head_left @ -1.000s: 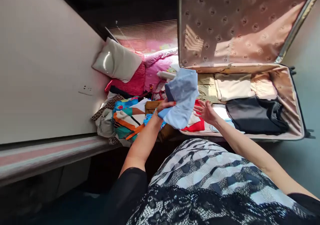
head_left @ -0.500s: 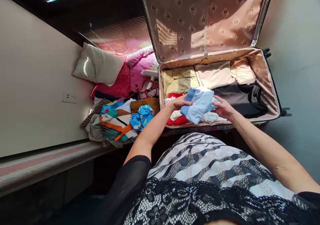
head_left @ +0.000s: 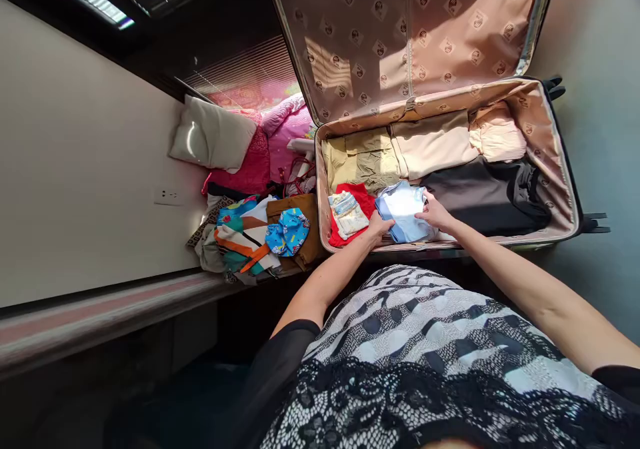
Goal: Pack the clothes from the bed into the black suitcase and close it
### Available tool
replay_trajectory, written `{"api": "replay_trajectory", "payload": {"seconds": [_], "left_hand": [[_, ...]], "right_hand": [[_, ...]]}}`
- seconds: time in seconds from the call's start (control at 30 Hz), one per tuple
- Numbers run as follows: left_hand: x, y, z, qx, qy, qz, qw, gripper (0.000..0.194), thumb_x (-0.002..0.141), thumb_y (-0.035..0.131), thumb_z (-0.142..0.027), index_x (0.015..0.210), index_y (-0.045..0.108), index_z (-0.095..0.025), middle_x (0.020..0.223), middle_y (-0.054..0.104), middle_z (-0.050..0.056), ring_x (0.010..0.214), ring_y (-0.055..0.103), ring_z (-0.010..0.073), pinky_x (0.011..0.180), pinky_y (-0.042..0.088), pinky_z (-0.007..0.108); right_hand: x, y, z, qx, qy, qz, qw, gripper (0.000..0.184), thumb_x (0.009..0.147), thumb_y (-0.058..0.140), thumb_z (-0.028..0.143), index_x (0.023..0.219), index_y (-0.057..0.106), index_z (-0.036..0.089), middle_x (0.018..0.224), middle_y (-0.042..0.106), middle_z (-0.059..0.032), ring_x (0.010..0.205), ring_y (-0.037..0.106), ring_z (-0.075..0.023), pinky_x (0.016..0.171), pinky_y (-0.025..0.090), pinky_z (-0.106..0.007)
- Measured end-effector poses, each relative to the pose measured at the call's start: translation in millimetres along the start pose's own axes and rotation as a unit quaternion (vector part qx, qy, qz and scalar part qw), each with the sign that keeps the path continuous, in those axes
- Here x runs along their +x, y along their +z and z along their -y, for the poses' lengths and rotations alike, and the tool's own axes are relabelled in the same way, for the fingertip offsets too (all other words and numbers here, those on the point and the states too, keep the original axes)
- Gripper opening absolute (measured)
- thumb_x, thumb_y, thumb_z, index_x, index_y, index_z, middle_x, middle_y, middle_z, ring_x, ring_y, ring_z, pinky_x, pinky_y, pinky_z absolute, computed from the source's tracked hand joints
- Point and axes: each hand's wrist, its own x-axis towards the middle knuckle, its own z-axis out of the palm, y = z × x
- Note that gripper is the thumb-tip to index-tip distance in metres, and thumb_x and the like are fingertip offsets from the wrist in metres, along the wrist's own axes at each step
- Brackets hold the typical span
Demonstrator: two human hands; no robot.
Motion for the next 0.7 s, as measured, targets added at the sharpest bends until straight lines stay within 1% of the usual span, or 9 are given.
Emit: {"api": "replay_trajectory", "payload": {"seconds": [0.1,0.17,0.23,0.3,0.37,0.4,0.47,0.57,0.7], "left_hand": [[-0.7,-7.8,-10.6,0.096,0.009,-0.051,0.994,0.091,0.075,0.085,-0.010,0.160,0.050,-0.010,0.149,0.069,0.028,0.138,0.069,0.0368,0.118,0.052,0.043],[-7.9,-14.5,-12.8,0.153,0.042,-0.055,0.986,0.096,0.080,0.081,-0.008,0.168,0.042,-0.007,0.153,0.065,0.030,0.141,0.067,0.0391,0.122,0.048,0.045],[-19.5,-22.2,-10.2,0.229,0.092,-0.040,0.968,0.097,0.085,0.078,-0.010,0.172,0.037,-0.009,0.156,0.061,0.031,0.146,0.063,0.0417,0.126,0.044,0.050],[-32.3,-32.5,-5.0,0.314,0.156,-0.017,0.936,0.087,0.090,0.074,-0.012,0.171,0.043,-0.012,0.161,0.055,0.030,0.150,0.057,0.0433,0.129,0.041,0.054],[-42.0,-47.0,-0.1,0.379,0.204,-0.010,0.903,0.070,0.093,0.071,-0.014,0.161,0.055,-0.015,0.164,0.050,0.028,0.152,0.052,0.0436,0.130,0.039,0.056],[-44.6,-55.9,1.6,0.401,0.213,-0.015,0.891,0.062,0.095,0.070,-0.014,0.155,0.060,-0.016,0.165,0.049,0.027,0.152,0.051,0.0437,0.130,0.038,0.056],[-44.1,-75.9,3.1,0.434,0.197,-0.032,0.878,0.049,0.095,0.069,-0.014,0.145,0.067,-0.016,0.163,0.051,0.026,0.151,0.050,0.0443,0.131,0.037,0.057],[-32.6,-102.8,2.7,0.442,0.135,-0.032,0.886,0.038,0.093,0.070,-0.013,0.131,0.075,-0.015,0.157,0.057,0.025,0.148,0.053,0.0453,0.132,0.036,0.057],[-14.0,-121.1,0.7,0.341,0.113,-0.041,0.932,0.024,0.094,0.070,-0.018,0.116,0.081,-0.019,0.138,0.069,0.020,0.140,0.061,0.0402,0.132,0.039,0.051]], "right_hand": [[-5.9,5.6,-0.2,-0.097,-0.028,0.015,0.995,0.098,0.081,0.078,0.021,0.171,0.043,0.008,0.102,0.074,-0.0081,0.089,0.068,-0.0244,0.085,0.056,-0.034],[-12.7,7.3,2.4,-0.169,-0.041,0.038,0.984,0.089,0.087,0.075,0.023,0.169,0.045,0.007,0.112,0.076,-0.0148,0.100,0.071,-0.0298,0.094,0.056,-0.038],[-20.2,7.8,6.6,-0.258,-0.066,0.043,0.963,0.079,0.094,0.072,0.029,0.167,0.049,0.008,0.125,0.075,-0.0235,0.111,0.070,-0.0368,0.099,0.056,-0.044],[-26.3,8.3,12.0,-0.337,-0.121,0.017,0.934,0.077,0.098,0.072,0.039,0.167,0.051,0.011,0.145,0.066,-0.0312,0.126,0.064,-0.0450,0.102,0.054,-0.051],[-28.6,10.7,17.6,-0.379,-0.196,0.011,0.904,0.079,0.099,0.073,0.045,0.170,0.051,0.018,0.162,0.054,-0.0311,0.136,0.058,-0.0496,0.105,0.053,-0.055],[-28.1,13.2,20.1,-0.387,-0.228,0.032,0.893,0.079,0.099,0.074,0.045,0.171,0.051,0.021,0.164,0.052,-0.0293,0.137,0.058,-0.0492,0.107,0.052,-0.055],[-23.7,20.7,24.3,-0.393,-0.259,0.111,0.875,0.079,0.098,0.077,0.042,0.171,0.053,0.025,0.154,0.059,-0.0260,0.130,0.063,-0.0441,0.108,0.053,-0.052],[-12.7,34.4,27.9,-0.406,-0.251,0.205,0.854,0.076,0.093,0.084,0.039,0.164,0.062,0.024,0.135,0.067,-0.0219,0.120,0.069,-0.0386,0.106,0.054,-0.046],[-0.1,41.3,26.9,-0.405,-0.221,0.212,0.861,0.069,0.090,0.087,0.037,0.155,0.070,0.018,0.129,0.068,-0.0223,0.116,0.072,-0.0378,0.101,0.056,-0.042]]}}
